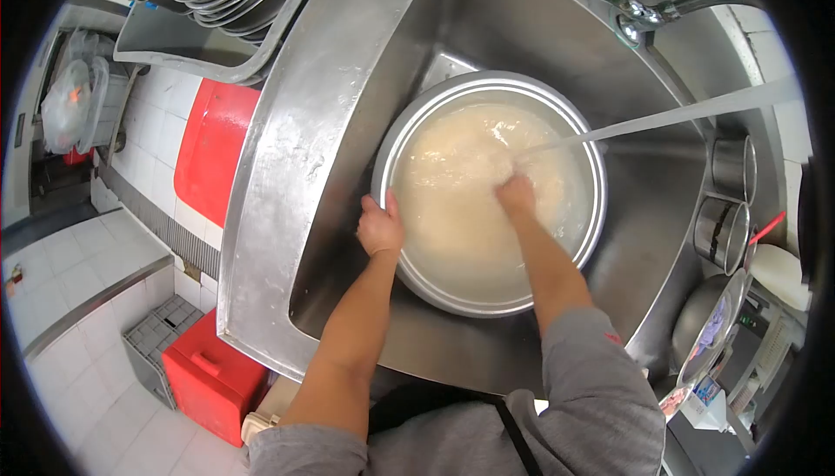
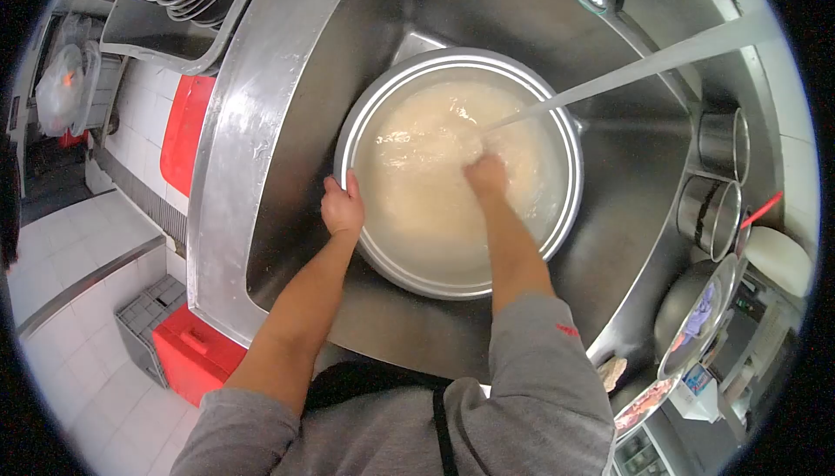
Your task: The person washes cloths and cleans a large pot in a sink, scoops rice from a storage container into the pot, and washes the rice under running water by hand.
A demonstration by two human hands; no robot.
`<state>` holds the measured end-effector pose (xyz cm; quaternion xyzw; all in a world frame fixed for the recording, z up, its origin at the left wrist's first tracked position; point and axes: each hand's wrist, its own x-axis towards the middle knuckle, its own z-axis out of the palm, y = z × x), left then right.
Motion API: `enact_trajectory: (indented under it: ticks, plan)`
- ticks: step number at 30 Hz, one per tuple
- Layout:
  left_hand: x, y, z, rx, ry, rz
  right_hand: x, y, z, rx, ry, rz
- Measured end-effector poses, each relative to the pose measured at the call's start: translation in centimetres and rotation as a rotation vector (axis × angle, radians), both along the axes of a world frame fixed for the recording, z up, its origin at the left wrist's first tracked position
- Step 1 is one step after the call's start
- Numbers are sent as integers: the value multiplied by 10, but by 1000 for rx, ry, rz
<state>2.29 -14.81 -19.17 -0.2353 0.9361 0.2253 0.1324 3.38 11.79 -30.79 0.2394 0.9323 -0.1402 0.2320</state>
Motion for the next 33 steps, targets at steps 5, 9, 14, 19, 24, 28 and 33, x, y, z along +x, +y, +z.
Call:
enact_trajectory:
  ticks: [5,9,14,19,24,28,33]
  plan:
    - [0,1,3,13,30,12,73,-56,-47,141,-7,373]
    - [0,2,4,22,70,6,134,-72,-126,259,344,728]
    - [0,-1,-1,-13,14,-9,88,-28,-3,-126,-106,307]
    - [-1,0,2,-10,29,-6,31,46,4,153,-625,500]
    - [-2,0,2,7,5,1,-34,62,-16,163,-469,519]
    - [-2,2,5,10,13,6,-89,47,-30,-115,-28,366]
    - [-3,2,7,28,18,-1,-103,-24,10,-885,142,-175]
